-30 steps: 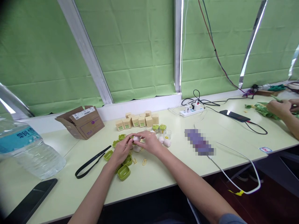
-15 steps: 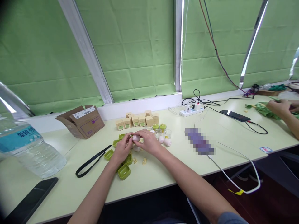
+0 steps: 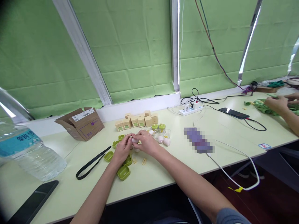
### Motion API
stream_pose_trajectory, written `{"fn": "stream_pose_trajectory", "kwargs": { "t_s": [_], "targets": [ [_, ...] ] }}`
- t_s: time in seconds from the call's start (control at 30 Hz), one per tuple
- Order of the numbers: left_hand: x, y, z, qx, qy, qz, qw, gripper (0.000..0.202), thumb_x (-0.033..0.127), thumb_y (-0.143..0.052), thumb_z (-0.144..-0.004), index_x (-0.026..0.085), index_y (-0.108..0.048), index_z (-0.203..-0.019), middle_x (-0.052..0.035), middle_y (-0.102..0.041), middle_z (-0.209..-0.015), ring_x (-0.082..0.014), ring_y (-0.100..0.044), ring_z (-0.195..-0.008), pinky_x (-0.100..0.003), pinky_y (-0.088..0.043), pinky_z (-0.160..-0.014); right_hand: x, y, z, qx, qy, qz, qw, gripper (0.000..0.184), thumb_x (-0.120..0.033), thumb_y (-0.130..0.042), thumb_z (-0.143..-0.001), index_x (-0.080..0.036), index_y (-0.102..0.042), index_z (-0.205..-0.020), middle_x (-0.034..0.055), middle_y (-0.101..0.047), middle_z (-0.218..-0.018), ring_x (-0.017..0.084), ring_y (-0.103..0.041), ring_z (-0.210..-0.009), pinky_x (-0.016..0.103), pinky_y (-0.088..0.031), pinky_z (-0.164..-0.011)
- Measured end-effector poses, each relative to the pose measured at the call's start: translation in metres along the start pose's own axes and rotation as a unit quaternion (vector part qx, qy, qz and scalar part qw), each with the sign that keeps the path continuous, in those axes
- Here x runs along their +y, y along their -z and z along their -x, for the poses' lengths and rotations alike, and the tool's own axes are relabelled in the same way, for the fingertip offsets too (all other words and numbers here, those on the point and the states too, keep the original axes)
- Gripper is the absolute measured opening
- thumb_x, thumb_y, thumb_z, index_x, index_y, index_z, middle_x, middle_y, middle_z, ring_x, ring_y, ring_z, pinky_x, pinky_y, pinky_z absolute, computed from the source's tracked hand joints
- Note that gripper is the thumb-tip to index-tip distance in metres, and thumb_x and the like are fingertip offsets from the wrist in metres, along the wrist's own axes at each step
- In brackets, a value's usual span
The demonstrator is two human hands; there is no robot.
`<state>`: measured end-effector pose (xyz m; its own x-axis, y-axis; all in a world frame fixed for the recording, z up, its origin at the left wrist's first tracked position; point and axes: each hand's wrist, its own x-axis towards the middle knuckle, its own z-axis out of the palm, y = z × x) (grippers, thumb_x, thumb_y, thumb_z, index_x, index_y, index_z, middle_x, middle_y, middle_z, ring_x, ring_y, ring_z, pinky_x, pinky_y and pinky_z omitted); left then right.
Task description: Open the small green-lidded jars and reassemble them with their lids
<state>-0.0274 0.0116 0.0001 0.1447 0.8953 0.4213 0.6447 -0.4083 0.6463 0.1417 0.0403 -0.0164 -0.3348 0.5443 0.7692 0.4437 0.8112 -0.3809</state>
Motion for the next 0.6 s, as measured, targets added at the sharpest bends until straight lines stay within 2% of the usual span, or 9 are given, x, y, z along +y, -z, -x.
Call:
{"fn": "stream_pose_trajectory", "kwargs": {
  "t_s": [0.1, 0.23, 0.37, 0.47, 0.53, 0.6],
  "targets": [
    [-0.004, 0.003, -0.001, 0.006, 0.002, 0.034, 0.999, 0.041, 0.044, -0.039, -0.098, 0.022, -0.062, -0.125, -0.0048, -0.073, -0.109, -0.0211, -0.067, -0.094, -0.035, -0.051, -0.087, 0.002, 0.001, -0.001, 0.014, 0.005, -0.012, 1.000, 0.032, -0.022, -0.069, -0.085, -0.022, -0.072, -0.117, 0.0076, -0.071, -0.096, 0.020, -0.065, -0.090, 0.033, -0.053, -0.083],
    [-0.008, 0.005, -0.001, 0.001, -0.005, 0.085, 0.996, 0.045, 0.047, -0.041, -0.098, 0.023, -0.061, -0.130, -0.0059, -0.068, -0.125, -0.0236, -0.062, -0.115, -0.038, -0.047, -0.099, 0.000, 0.006, -0.001, 0.028, -0.004, -0.044, 0.999, 0.032, -0.029, -0.067, -0.088, -0.022, -0.070, -0.120, 0.0075, -0.073, -0.103, 0.020, -0.066, -0.095, 0.036, -0.053, -0.088],
    [-0.008, 0.003, -0.001, -0.040, -0.025, 0.115, 0.992, 0.052, 0.048, -0.054, -0.092, 0.026, -0.053, -0.140, -0.0071, -0.060, -0.137, -0.0251, -0.059, -0.120, -0.039, -0.048, -0.100, -0.002, 0.010, 0.000, 0.038, -0.062, -0.119, 0.990, 0.031, -0.038, -0.064, -0.090, -0.023, -0.070, -0.117, 0.0063, -0.074, -0.104, 0.018, -0.068, -0.090, 0.031, -0.057, -0.079],
    [-0.007, 0.002, -0.001, -0.034, -0.051, 0.091, 0.994, 0.057, 0.045, -0.063, -0.088, 0.029, -0.051, -0.140, -0.0067, -0.058, -0.138, -0.0250, -0.056, -0.124, -0.040, -0.047, -0.103, -0.001, 0.014, -0.002, 0.020, -0.094, -0.163, 0.982, 0.033, -0.043, -0.063, -0.090, -0.022, -0.069, -0.116, 0.0061, -0.073, -0.105, 0.017, -0.068, -0.090, 0.029, -0.057, -0.074],
    [-0.007, 0.001, -0.001, -0.023, -0.054, 0.058, 0.997, 0.054, 0.044, -0.063, -0.088, 0.029, -0.053, -0.138, -0.0068, -0.059, -0.135, -0.0248, -0.056, -0.123, -0.041, -0.046, -0.104, 0.003, 0.020, -0.005, 0.002, -0.116, -0.125, 0.985, 0.031, -0.044, -0.060, -0.092, -0.021, -0.071, -0.110, 0.0066, -0.073, -0.105, 0.018, -0.068, -0.092, 0.031, -0.055, -0.079],
    [-0.007, 0.000, -0.001, -0.011, -0.047, 0.034, 0.998, 0.052, 0.044, -0.062, -0.088, 0.028, -0.053, -0.136, -0.0073, -0.059, -0.133, -0.0243, -0.058, -0.118, -0.041, -0.047, -0.101, 0.010, 0.031, -0.007, -0.017, -0.156, -0.021, 0.987, 0.031, -0.042, -0.051, -0.097, -0.021, -0.073, -0.103, 0.0070, -0.074, -0.104, 0.021, -0.066, -0.097, 0.035, -0.050, -0.087]
  ]
}}
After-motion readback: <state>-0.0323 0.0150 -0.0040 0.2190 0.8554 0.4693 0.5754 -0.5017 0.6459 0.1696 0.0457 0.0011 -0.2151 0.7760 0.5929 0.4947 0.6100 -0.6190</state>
